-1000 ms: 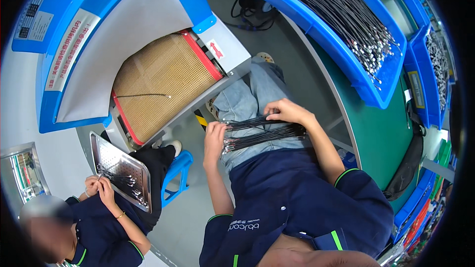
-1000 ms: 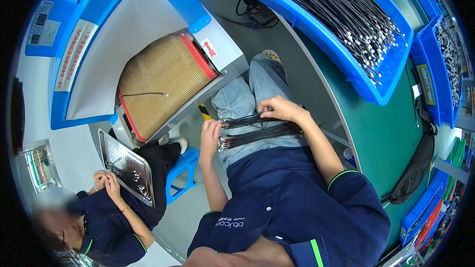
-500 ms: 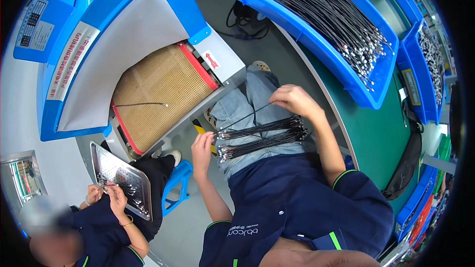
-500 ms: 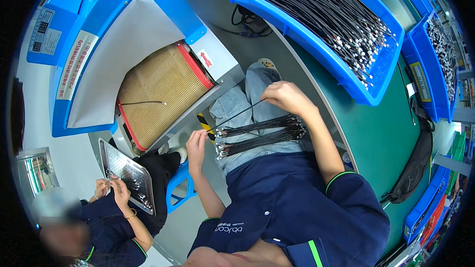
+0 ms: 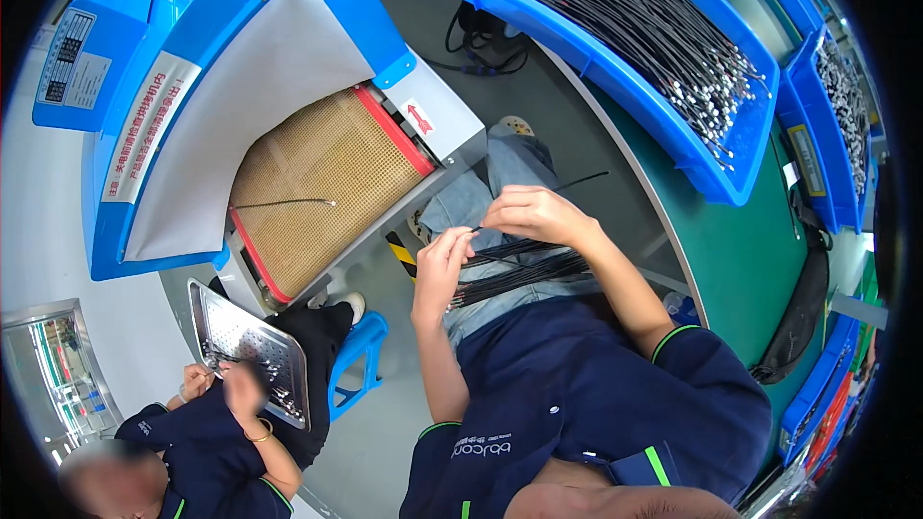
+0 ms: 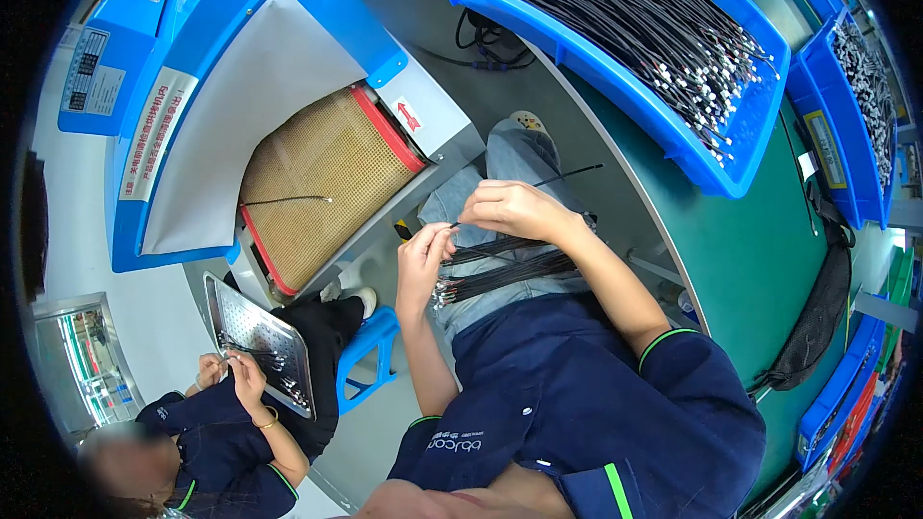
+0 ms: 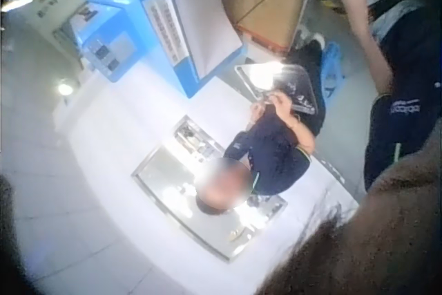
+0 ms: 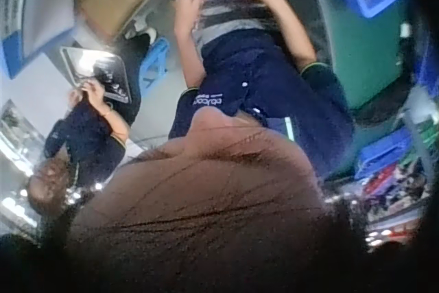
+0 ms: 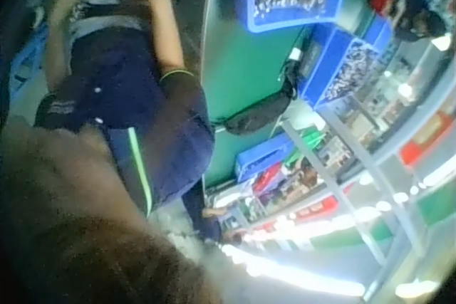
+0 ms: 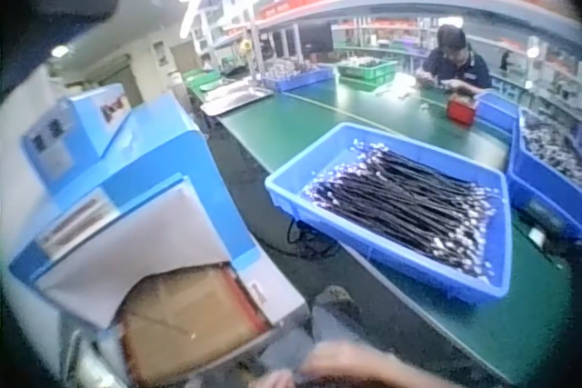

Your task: The person sits at a workstation and repeatedly picks up black cables from a blue bin. They insert one end of each cable into a slot on a blue machine, then place the processed cable into a metal tray on their lap. A coworker is visible to the left performing a similar task.

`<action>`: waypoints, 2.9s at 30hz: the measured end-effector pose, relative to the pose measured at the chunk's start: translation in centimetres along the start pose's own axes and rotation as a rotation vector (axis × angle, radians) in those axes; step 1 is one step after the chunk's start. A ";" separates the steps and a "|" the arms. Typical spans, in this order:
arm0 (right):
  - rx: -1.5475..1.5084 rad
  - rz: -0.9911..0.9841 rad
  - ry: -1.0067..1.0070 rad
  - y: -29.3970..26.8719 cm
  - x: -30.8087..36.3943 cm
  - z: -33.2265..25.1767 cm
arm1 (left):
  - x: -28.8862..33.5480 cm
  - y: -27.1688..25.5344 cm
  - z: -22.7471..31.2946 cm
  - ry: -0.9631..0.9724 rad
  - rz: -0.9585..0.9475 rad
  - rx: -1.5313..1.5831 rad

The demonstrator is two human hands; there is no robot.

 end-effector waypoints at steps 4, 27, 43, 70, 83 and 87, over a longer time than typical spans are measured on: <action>-0.001 0.076 0.023 -0.2 -0.2 0.3 | 0.3 -0.3 2.1 0.283 0.182 -0.178; -0.138 -0.013 0.241 0.2 -0.4 -0.5 | 0.9 -0.8 4.1 0.788 0.251 -0.359; -0.149 0.013 0.288 -0.2 -0.2 0.1 | 1.2 -1.1 3.9 0.723 0.308 -0.249; 0.165 0.008 0.380 -3.6 -0.2 1.5 | 0.3 -3.4 -5.3 -0.061 0.527 0.329; 0.201 -0.156 0.376 -1.6 -1.0 1.1 | 1.9 -0.1 -6.9 -0.300 0.625 0.985; 0.126 -0.082 0.438 -2.7 -0.4 1.6 | 2.2 -1.5 -7.4 -0.283 0.702 1.014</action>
Point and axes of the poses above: each hand's wrist, its own x-axis away from the middle knuckle, its own y-axis out of the palm, z = x × y, the point moved 5 cm from there along -x, towards the middle knuckle, and after that the axes turned 15 degrees about z, right-handed, at the moved point
